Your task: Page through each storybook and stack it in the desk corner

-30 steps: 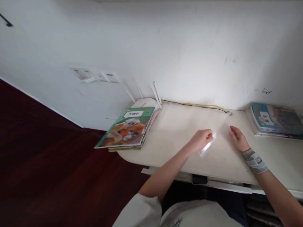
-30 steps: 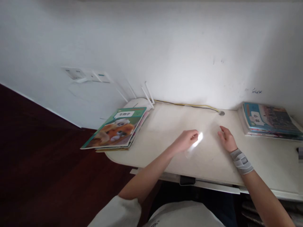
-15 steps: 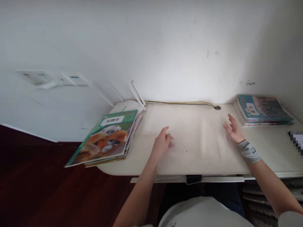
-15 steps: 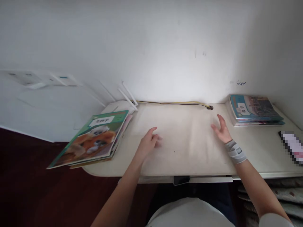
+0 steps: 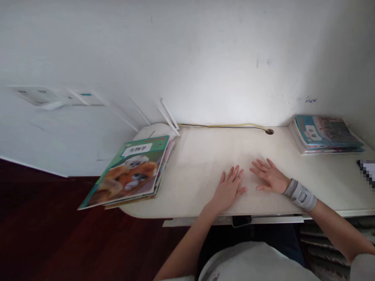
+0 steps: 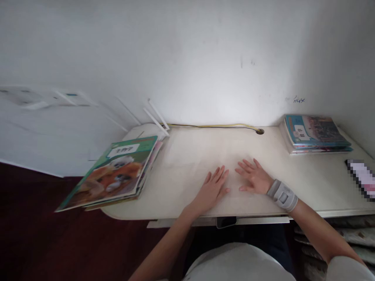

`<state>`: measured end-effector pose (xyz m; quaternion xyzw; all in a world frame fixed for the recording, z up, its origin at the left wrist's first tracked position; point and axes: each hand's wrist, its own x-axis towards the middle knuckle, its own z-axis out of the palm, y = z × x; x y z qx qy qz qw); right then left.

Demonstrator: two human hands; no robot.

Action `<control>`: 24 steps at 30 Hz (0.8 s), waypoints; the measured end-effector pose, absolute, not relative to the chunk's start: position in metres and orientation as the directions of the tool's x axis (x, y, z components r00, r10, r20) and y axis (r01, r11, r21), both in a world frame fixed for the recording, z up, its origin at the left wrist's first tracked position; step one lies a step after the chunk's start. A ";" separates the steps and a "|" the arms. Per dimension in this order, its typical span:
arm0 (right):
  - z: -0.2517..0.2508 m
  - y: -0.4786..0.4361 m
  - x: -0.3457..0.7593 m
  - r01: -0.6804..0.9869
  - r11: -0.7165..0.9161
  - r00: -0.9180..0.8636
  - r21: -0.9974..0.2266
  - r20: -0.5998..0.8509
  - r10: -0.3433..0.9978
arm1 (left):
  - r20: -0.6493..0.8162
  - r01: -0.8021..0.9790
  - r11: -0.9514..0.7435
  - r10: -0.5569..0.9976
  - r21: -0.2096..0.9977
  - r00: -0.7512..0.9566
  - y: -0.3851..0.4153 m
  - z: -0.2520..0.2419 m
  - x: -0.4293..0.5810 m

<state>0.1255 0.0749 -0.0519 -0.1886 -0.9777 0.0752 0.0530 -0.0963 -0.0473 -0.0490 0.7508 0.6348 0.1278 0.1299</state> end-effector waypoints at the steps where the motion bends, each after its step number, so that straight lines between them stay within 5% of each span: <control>1: -0.052 0.073 0.126 0.339 0.927 -0.936 -0.160 0.044 0.350 | 0.047 0.913 -0.166 0.986 0.373 0.160 -0.048 -0.051 -0.097; 4: -0.054 0.079 0.151 0.389 0.912 -0.920 -0.128 -0.011 0.391 | 0.056 0.910 -0.111 0.994 0.399 0.097 -0.051 -0.056 -0.108; 15: -0.059 0.103 0.242 0.625 0.770 -0.780 -0.129 -0.060 0.623 | 0.123 0.984 0.062 0.989 0.169 -0.083 -0.052 -0.042 -0.133; 21: -0.082 0.104 0.266 0.632 0.769 -0.773 -0.091 -0.019 0.634 | 0.291 0.802 0.597 0.763 0.027 -0.578 -0.057 0.002 -0.236; 24: -0.095 0.108 0.287 0.601 0.790 -0.793 -0.116 0.036 0.608 | 0.212 0.685 0.728 0.671 -0.008 -0.711 -0.065 -0.001 -0.269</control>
